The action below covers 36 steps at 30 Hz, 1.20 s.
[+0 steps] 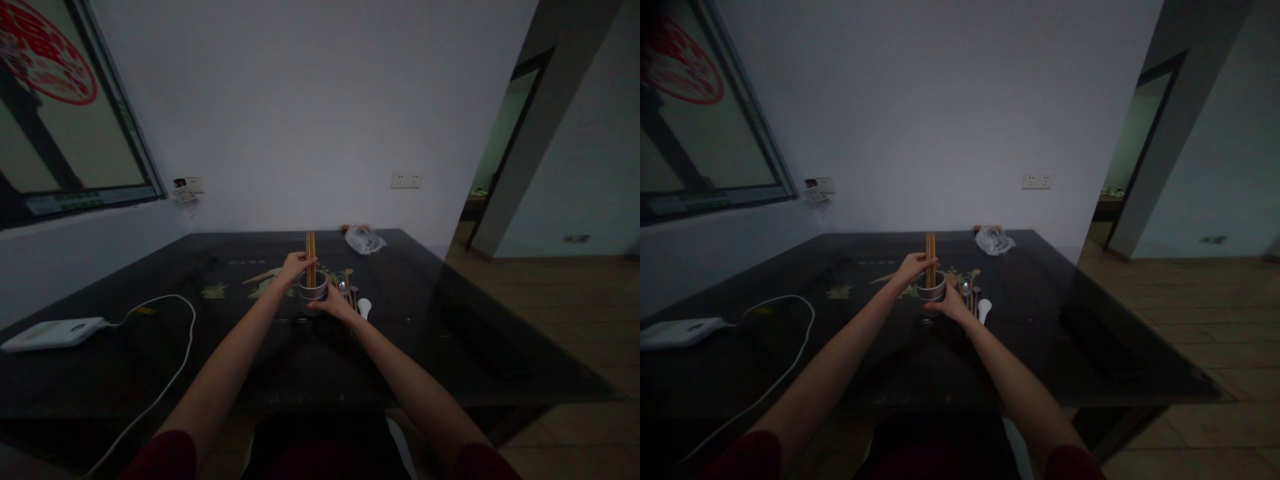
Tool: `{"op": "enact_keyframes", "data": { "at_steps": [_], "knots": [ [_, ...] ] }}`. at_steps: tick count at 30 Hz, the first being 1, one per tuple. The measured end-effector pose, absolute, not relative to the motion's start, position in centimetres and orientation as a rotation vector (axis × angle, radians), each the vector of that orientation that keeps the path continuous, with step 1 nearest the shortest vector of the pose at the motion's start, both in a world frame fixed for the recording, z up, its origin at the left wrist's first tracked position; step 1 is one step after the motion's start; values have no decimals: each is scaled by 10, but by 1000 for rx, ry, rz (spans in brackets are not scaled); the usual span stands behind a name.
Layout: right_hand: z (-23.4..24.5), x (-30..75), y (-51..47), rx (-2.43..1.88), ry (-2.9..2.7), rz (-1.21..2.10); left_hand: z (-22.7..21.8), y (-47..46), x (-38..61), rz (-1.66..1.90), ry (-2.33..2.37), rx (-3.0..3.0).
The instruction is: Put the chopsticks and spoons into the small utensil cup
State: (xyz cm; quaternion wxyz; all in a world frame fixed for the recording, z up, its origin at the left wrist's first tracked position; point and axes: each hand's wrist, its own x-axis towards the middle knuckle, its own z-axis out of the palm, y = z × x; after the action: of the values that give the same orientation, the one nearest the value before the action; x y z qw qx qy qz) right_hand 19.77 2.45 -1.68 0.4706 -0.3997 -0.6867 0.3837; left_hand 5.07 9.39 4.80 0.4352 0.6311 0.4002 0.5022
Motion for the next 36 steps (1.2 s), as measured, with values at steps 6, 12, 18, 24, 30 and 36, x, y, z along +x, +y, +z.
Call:
{"op": "enact_keyframes", "data": {
  "at_steps": [6,12,18,24,30,36],
  "knots": [
    [-16,198,23,-994,-1692,908,45,97,47,1289,1003,1586],
    [-18,198,24,-990,-1688,896,45,98,46,1293,1024,1572],
    [-19,198,24,-935,-1690,908,44,98,45,1299,1024,1555],
    [-20,198,24,-965,-1678,928,43,97,45,1311,1024,1550],
    [-16,197,22,-964,-1673,941,44,94,43,1309,1041,1598],
    [-16,198,20,-968,-1670,937,44,93,43,1311,1097,1622]
  ]
}}
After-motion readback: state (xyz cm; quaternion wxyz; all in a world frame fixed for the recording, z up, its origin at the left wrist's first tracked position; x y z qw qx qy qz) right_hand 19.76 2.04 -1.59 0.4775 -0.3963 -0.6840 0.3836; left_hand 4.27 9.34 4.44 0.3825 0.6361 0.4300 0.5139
